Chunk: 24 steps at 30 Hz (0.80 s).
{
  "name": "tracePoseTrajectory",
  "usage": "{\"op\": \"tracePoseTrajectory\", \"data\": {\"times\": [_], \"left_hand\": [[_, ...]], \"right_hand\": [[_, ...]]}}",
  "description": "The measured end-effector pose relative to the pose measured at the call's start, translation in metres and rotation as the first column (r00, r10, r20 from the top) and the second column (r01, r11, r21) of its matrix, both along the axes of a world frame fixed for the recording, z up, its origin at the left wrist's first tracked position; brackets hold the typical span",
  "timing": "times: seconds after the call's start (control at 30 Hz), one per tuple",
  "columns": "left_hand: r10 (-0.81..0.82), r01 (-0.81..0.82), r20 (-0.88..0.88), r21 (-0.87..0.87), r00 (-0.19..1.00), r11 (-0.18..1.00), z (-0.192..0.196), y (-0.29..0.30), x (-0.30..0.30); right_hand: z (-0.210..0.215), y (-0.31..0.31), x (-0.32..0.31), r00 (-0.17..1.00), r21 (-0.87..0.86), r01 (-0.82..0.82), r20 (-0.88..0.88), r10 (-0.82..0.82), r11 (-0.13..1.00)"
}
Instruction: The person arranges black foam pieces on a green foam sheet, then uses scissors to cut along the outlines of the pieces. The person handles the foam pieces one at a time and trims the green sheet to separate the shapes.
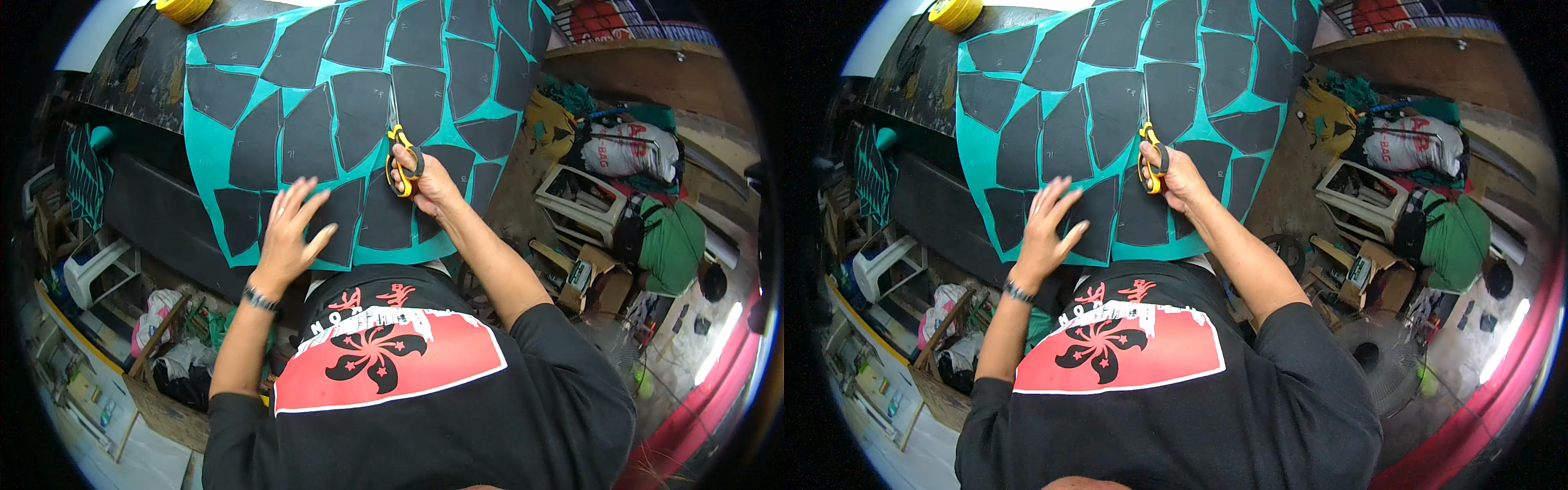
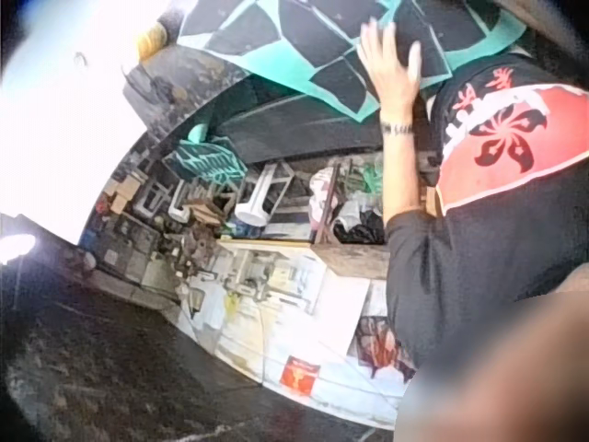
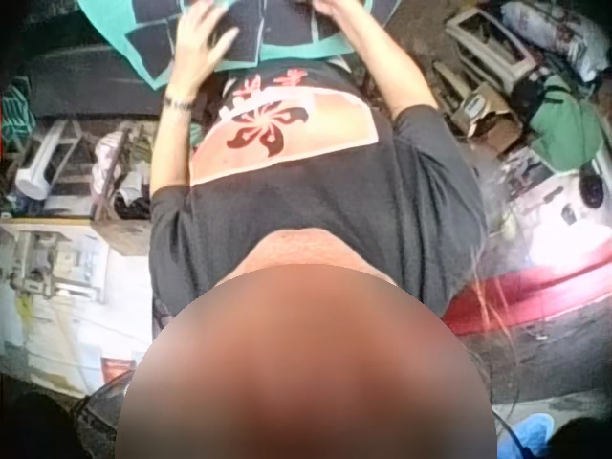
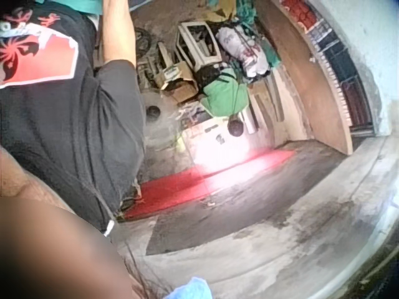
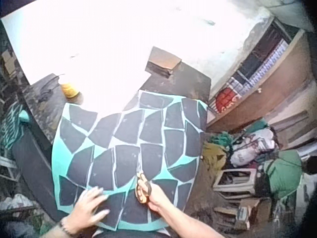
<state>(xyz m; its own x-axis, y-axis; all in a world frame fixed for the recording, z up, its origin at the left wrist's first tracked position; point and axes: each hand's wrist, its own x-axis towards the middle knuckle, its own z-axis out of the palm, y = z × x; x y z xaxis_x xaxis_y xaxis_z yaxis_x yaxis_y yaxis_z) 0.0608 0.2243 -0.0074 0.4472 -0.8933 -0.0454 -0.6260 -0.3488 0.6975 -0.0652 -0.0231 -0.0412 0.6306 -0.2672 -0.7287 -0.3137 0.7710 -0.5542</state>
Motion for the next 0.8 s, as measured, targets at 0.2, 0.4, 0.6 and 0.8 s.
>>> {"op": "tracePoseTrajectory", "data": {"times": [0.2, 0.4, 0.6, 0.8], "left_hand": [[0.261, -0.288, 0.280, 0.057, 0.924, 0.956, -0.054, -0.118, -0.023], [0.277, -0.317, 0.289, 0.101, 0.916, 0.943, -0.059, -0.125, -0.027], [0.231, -0.269, 0.253, 0.127, 0.940, 0.955, -0.051, -0.122, -0.028], [0.347, -0.355, -0.084, -0.106, 0.934, 0.929, -0.039, -0.113, -0.024]], "right_hand": [[0.004, -0.022, -0.009, 0.999, 0.055, -0.046, -0.001, 0.046, 0.997], [0.010, -0.092, -0.021, 0.975, 0.210, -0.220, 0.018, 0.222, 0.952], [0.012, -0.186, 0.010, 0.809, 0.237, -0.574, 0.020, 0.587, 0.784], [0.016, -0.226, 0.062, 0.627, 0.155, -0.770, 0.007, 0.779, 0.619]]}}
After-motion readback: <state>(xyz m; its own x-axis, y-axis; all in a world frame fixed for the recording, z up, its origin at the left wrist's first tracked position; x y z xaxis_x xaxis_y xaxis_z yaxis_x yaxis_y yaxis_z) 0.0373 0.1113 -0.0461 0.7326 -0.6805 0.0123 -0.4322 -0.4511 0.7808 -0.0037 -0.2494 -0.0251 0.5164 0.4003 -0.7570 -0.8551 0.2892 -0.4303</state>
